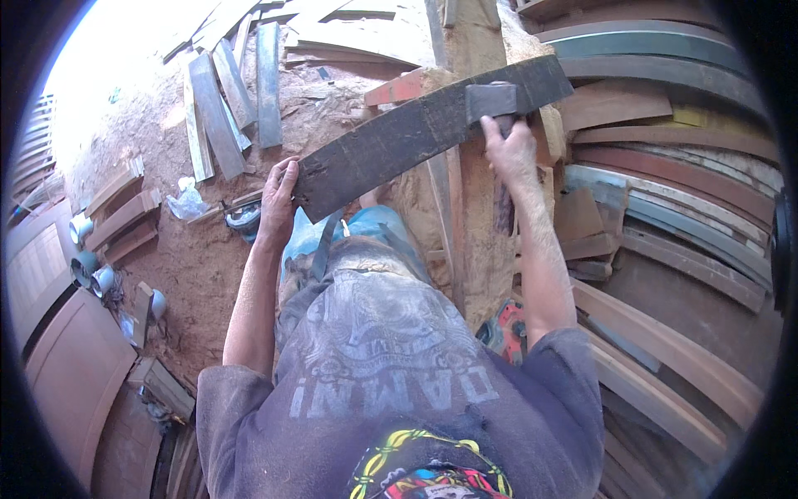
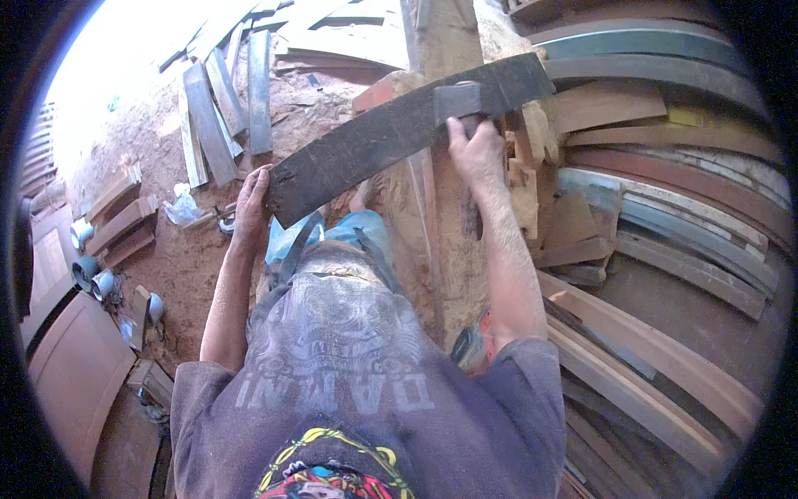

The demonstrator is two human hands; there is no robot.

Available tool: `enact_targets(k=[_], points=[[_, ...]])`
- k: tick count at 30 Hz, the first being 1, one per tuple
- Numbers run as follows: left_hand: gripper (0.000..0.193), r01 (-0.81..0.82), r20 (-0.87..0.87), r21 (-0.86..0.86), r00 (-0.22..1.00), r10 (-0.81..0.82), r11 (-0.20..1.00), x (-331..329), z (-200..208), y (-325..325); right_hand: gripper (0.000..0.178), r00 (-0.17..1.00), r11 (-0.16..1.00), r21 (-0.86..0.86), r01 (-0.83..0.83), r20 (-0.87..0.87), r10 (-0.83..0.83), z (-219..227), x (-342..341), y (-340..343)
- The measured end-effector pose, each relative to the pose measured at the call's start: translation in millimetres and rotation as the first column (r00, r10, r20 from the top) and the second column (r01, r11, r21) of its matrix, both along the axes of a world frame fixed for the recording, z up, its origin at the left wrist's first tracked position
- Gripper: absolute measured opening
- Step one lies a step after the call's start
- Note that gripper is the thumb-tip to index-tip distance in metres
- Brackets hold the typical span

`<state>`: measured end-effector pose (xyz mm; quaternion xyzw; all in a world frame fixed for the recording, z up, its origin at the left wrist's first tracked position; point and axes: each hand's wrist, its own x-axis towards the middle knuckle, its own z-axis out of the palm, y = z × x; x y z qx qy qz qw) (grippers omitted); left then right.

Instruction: The person uses a hammer and chisel to shape a piece of wood on a workbench. They repeatedly strike the chisel to remove material and occasionally use a hand saw to cut the wood.

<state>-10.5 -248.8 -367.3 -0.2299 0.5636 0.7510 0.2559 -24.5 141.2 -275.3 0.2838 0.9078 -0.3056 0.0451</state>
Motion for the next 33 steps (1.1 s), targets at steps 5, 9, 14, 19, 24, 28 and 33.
enact_targets(k=[5,9,14,19,24,28,33], points=[[0.048,0.043,0.002,-0.028,0.999,-0.043,0.999,-2.2,-4.3,-4.7,0.040,0.998,0.980,-0.191,0.053,0.049,-0.044,-21.1,13.2,-13.2],[0.045,0.150,0.062,-0.011,0.987,-0.149,0.989,-1.3,-5.9,-14.3,0.047,0.966,0.979,-0.037,-0.202,0.154,0.206,-9.7,37.7,-71.8],[0.048,0.634,0.158,-0.126,0.772,-0.616,0.763,-20.1,19.9,-22.4,0.047,0.996,0.929,-0.358,0.091,0.043,-0.081,10.7,91.0,-78.7],[0.072,0.934,0.117,0.032,0.350,-0.929,0.356,-30.1,20.3,11.8,0.035,0.816,0.698,-0.442,0.564,0.166,-0.554,8.5,192.6,-90.5],[0.082,0.997,0.110,-0.022,0.076,-0.991,0.074,-16.6,21.7,57.2,0.038,0.635,0.495,-0.474,0.729,0.196,-0.748,18.9,276.6,-110.1],[0.074,0.996,0.083,0.087,0.028,-0.996,0.035,22.4,1.5,80.3,0.052,0.596,0.575,-0.217,0.789,0.039,-0.802,18.3,326.5,-129.3],[0.060,0.991,0.089,0.128,0.013,-0.996,0.024,66.9,1.8,113.4,0.050,0.509,0.517,-0.095,0.851,-0.093,-0.855,30.1,380.1,-157.7]])
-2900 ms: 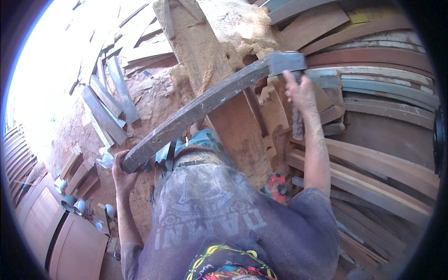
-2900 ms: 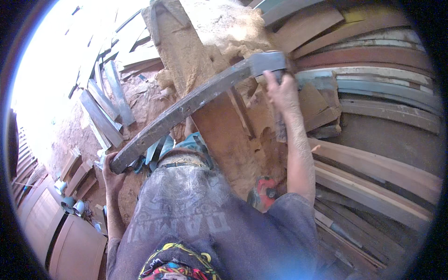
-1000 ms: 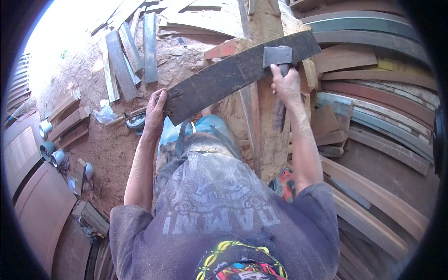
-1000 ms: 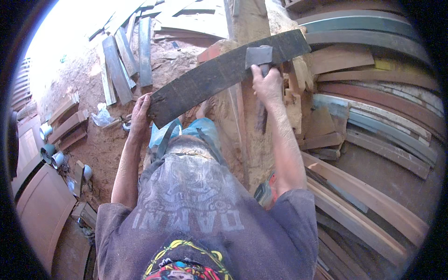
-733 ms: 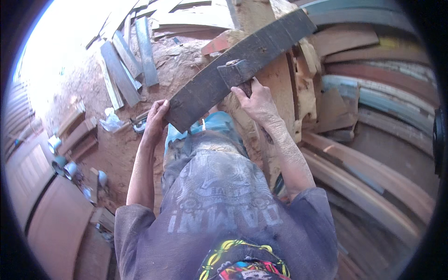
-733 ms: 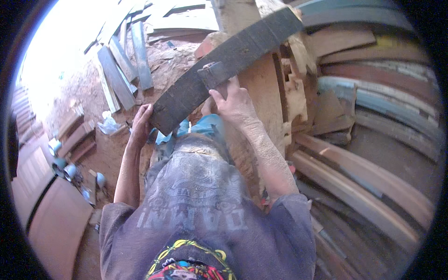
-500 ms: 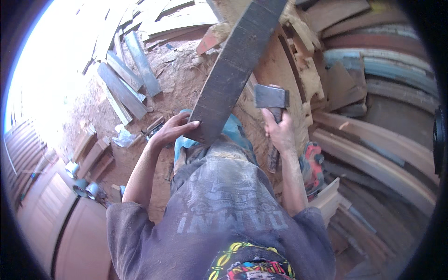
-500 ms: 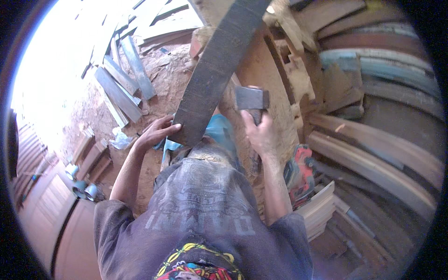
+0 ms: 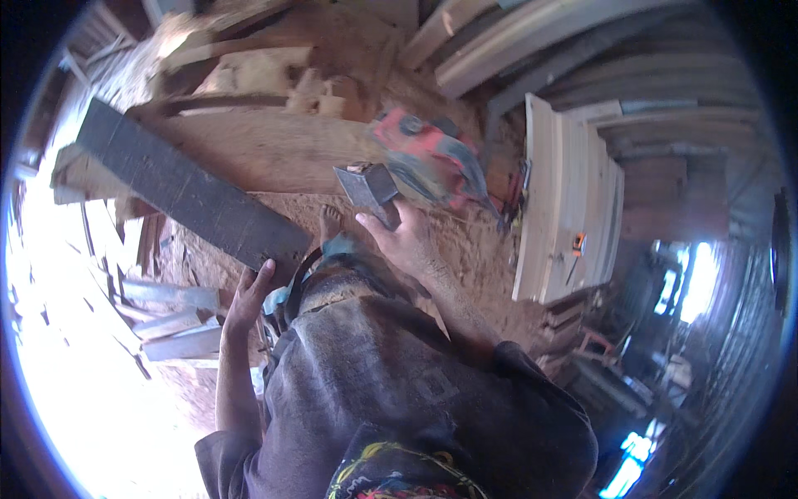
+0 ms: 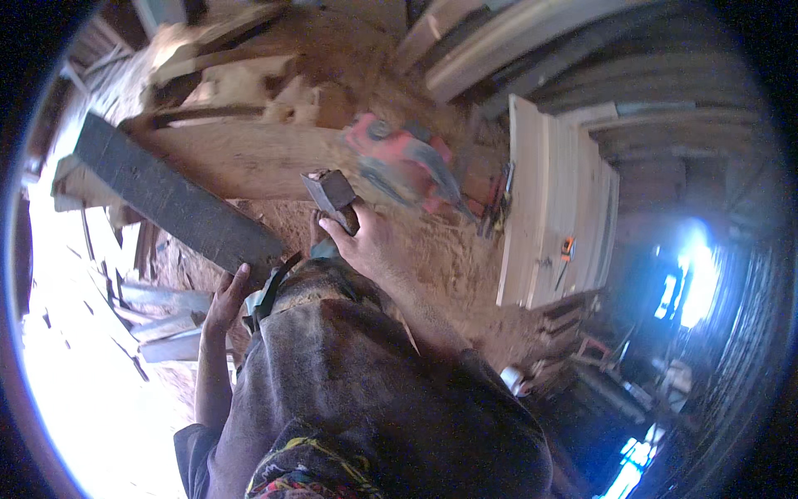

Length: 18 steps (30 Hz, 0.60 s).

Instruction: The person uses a hammer and chisel to shape a piece of wood on a workbench. They repeatedly strike the chisel to remove material and occasionally use a hand saw to cut the wood.

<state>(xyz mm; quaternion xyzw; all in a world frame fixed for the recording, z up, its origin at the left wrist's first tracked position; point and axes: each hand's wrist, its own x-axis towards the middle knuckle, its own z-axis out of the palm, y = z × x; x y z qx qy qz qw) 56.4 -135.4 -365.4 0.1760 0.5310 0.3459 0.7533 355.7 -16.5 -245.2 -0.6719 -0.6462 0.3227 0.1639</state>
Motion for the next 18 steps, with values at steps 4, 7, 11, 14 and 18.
enact_targets(k=[4,7,11,14,18], points=[[0.057,0.092,0.050,-0.024,0.995,-0.090,0.996,42.2,13.4,32.1,0.039,0.959,0.962,0.167,0.217,-0.220,-0.179,14.5,44.7,-19.4],[0.061,0.184,0.069,-0.024,0.981,-0.182,0.983,66.5,11.6,51.0,0.040,0.926,0.851,0.365,0.377,-0.148,-0.347,14.3,92.3,-35.7],[0.067,0.277,0.041,0.010,0.960,-0.277,0.961,90.0,-1.7,83.4,0.050,0.734,0.705,0.209,0.678,-0.239,-0.636,7.5,160.8,-39.9],[0.071,0.271,0.083,0.017,0.959,-0.272,0.962,96.3,-9.8,94.4,0.061,0.653,0.653,0.192,0.733,0.074,-0.754,-16.0,228.9,-43.7],[0.075,0.275,-0.033,0.050,0.961,-0.274,0.960,104.0,17.8,98.3,0.063,0.677,0.670,0.291,0.683,0.090,-0.730,-44.4,297.8,-63.1]])
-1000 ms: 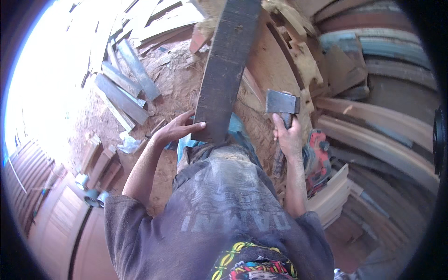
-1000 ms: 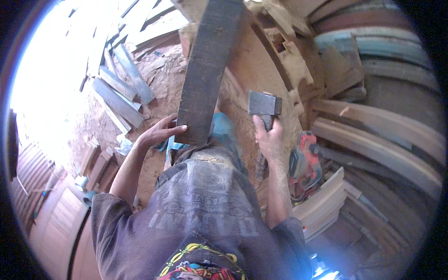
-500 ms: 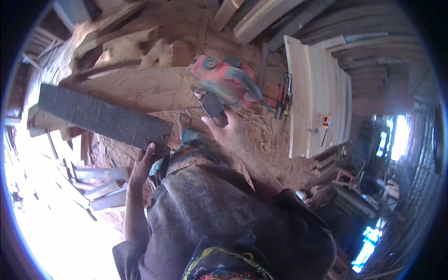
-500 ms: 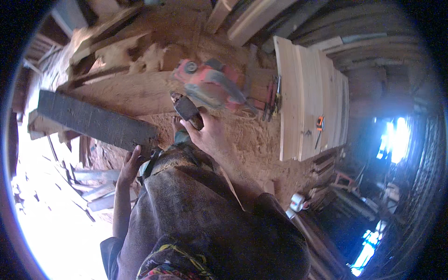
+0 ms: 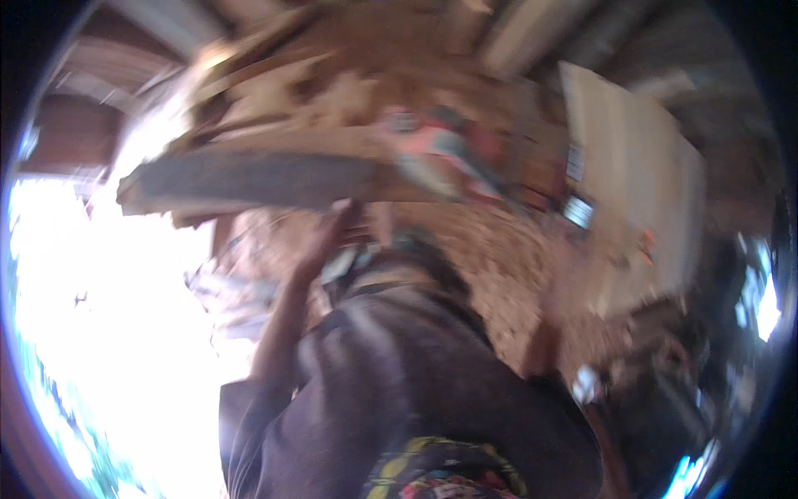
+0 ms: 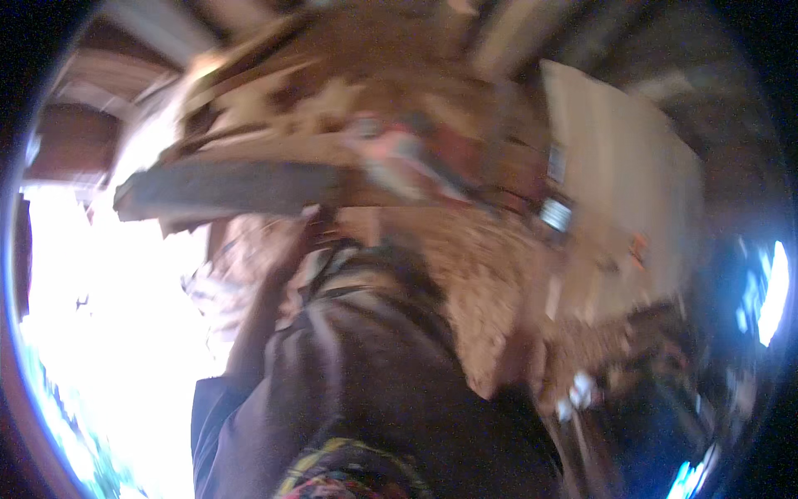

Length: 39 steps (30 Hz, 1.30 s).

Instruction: The person uses a hammer and chisel to shape a piece of wood on a workbench. They repeatedly strike the chisel to remove material and occasionally use a hand saw to cut the wood.

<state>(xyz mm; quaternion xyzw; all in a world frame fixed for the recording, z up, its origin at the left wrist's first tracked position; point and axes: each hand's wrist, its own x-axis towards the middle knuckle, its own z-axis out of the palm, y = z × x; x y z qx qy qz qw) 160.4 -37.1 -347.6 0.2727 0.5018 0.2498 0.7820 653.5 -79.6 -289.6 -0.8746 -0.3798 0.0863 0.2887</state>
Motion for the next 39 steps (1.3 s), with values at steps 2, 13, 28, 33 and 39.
enact_targets(k=[2,13,28,33,39], points=[[0.071,-0.035,-0.031,-0.110,0.999,0.031,0.993,3.7,-0.1,8.2,0.062,1.000,1.000,-0.026,0.002,-0.017,-0.002,-8.3,15.9,-9.8],[0.049,0.151,-0.439,0.188,0.897,-0.054,0.971,29.6,23.4,-30.2,0.056,1.000,1.000,0.026,-0.015,-0.002,0.015,5.1,34.1,-14.2],[0.050,0.585,-0.576,0.810,0.806,0.135,-0.043,87.6,130.5,27.5,0.048,0.915,0.951,0.164,-0.261,-0.273,0.298,118.2,-161.3,-15.3],[0.047,0.632,-0.618,0.771,0.772,0.152,-0.079,19.6,102.7,12.6,0.046,0.657,0.772,0.007,-0.636,-0.521,0.545,122.9,-286.9,0.9],[0.052,0.678,-0.667,0.732,0.734,-0.128,0.069,-75.9,78.3,15.4,0.043,0.630,0.696,-0.175,-0.696,-0.615,0.475,112.2,-364.8,7.7]])
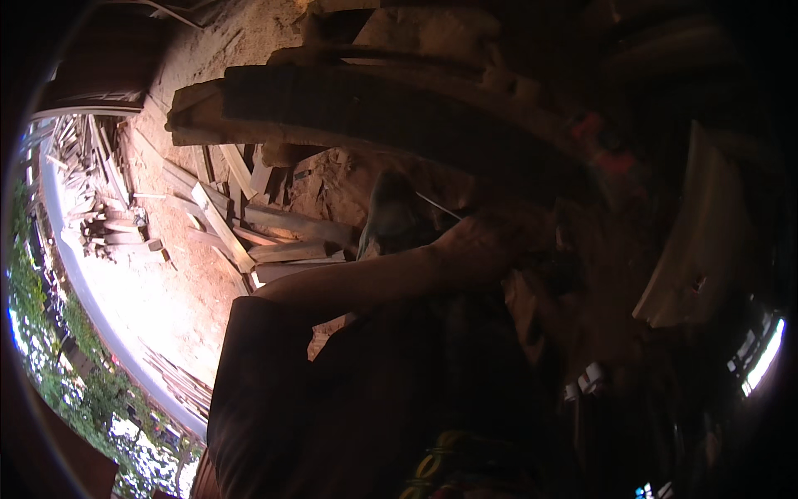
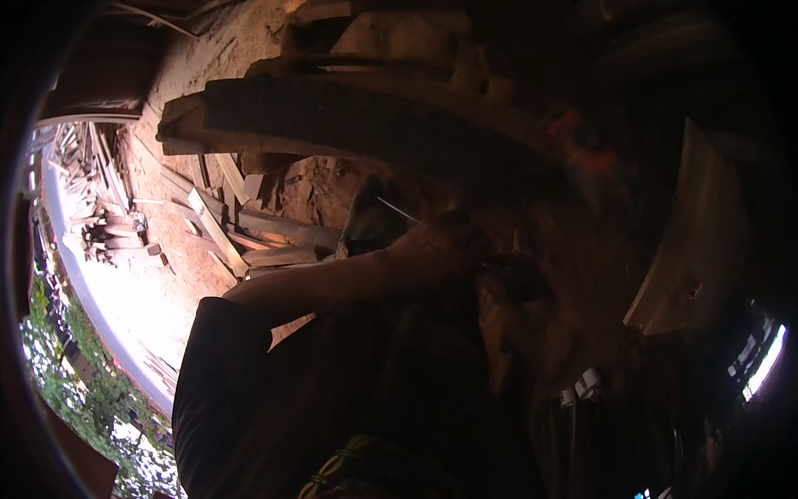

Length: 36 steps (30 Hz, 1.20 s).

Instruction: The person uses a hammer and chisel to shape a piece of wood on a workbench. They repeatedly strike the chisel to remove material and occasionally use a hand saw to cut the wood.

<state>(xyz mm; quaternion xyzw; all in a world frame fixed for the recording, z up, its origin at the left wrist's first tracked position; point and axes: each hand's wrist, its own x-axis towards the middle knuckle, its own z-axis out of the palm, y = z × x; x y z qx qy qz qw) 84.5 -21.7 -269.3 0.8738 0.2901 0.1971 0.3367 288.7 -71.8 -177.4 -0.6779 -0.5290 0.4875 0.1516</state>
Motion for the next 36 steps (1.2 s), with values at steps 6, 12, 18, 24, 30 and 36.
enact_targets(k=[6,12,18,24,30,36], points=[[0.046,0.033,0.054,-0.071,0.998,-0.030,0.997,-46.6,21.1,41.9,0.028,0.927,0.904,0.376,0.204,0.224,-0.302,-19.7,-2.3,-60.9],[0.046,-0.005,0.134,0.028,0.991,0.001,1.000,-39.3,6.3,58.5,0.021,0.855,0.851,0.303,0.428,0.167,-0.490,49.5,-45.7,-2.5],[0.050,-0.017,0.192,-0.040,0.981,0.025,0.999,-25.2,-6.6,68.5,0.020,0.880,0.946,0.235,0.225,0.367,-0.301,1.5,-29.5,-29.3],[0.042,-0.065,0.193,-0.139,0.977,0.092,0.988,-22.4,-1.1,67.7,0.015,0.812,0.814,0.091,0.573,0.071,-0.580,16.2,-31.1,-25.8],[0.042,-0.106,0.133,-0.245,0.981,0.142,0.964,-19.9,4.1,77.6,0.017,0.761,0.751,0.123,0.648,-0.090,-0.642,30.4,-32.6,-11.3],[0.079,-0.163,-0.081,0.123,0.982,0.173,0.979,-78.0,-21.7,72.8,0.025,0.730,0.724,0.193,0.662,0.054,-0.682,21.0,-36.2,-5.2]])
